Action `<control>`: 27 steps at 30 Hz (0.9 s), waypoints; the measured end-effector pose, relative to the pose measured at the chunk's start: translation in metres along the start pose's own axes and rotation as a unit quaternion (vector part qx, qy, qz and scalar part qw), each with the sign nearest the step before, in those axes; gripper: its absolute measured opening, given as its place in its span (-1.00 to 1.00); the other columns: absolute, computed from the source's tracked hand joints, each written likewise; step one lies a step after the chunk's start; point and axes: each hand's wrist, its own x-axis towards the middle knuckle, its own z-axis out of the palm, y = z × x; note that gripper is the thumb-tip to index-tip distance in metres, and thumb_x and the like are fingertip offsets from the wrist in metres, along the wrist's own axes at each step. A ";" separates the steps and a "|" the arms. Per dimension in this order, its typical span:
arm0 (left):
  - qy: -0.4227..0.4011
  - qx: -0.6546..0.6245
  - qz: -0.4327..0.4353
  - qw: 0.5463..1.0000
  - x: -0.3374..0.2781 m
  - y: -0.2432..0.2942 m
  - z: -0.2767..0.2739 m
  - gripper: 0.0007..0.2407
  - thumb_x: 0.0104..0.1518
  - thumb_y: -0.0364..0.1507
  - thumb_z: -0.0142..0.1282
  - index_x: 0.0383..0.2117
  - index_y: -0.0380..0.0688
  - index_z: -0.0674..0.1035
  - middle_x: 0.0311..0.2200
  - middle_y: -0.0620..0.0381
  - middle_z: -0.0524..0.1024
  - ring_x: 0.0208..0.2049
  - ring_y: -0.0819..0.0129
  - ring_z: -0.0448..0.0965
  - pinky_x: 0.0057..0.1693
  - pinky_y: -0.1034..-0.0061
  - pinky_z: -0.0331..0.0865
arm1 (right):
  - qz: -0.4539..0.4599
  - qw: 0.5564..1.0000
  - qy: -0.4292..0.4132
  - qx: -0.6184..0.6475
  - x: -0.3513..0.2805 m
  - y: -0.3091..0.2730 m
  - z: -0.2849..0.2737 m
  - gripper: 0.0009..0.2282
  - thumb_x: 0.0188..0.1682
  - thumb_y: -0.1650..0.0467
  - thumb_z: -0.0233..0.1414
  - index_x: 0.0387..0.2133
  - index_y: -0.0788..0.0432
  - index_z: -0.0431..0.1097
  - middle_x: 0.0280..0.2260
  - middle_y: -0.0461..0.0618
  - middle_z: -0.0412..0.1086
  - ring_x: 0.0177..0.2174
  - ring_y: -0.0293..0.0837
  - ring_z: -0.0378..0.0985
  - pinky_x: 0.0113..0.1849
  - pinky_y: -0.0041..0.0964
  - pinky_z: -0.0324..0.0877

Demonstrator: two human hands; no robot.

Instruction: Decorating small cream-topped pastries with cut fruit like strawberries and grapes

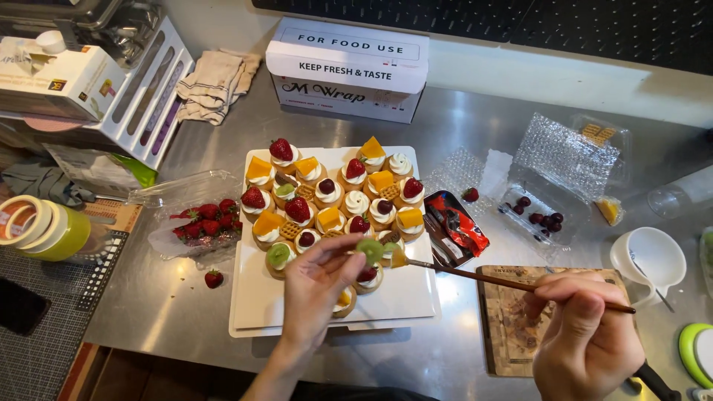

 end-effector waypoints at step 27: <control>-0.132 0.648 0.109 0.742 0.155 -0.025 -0.029 -0.81 -0.08 -0.18 0.43 -0.36 0.21 0.76 -0.17 0.28 0.68 -0.06 0.24 0.48 0.14 0.16 0.27 | 0.065 0.977 0.188 -0.081 -0.001 0.069 -0.072 -0.67 0.54 0.25 -0.20 -0.10 0.30 0.26 -0.28 0.13 0.31 -0.43 -0.11 0.39 -0.35 -0.35 0.34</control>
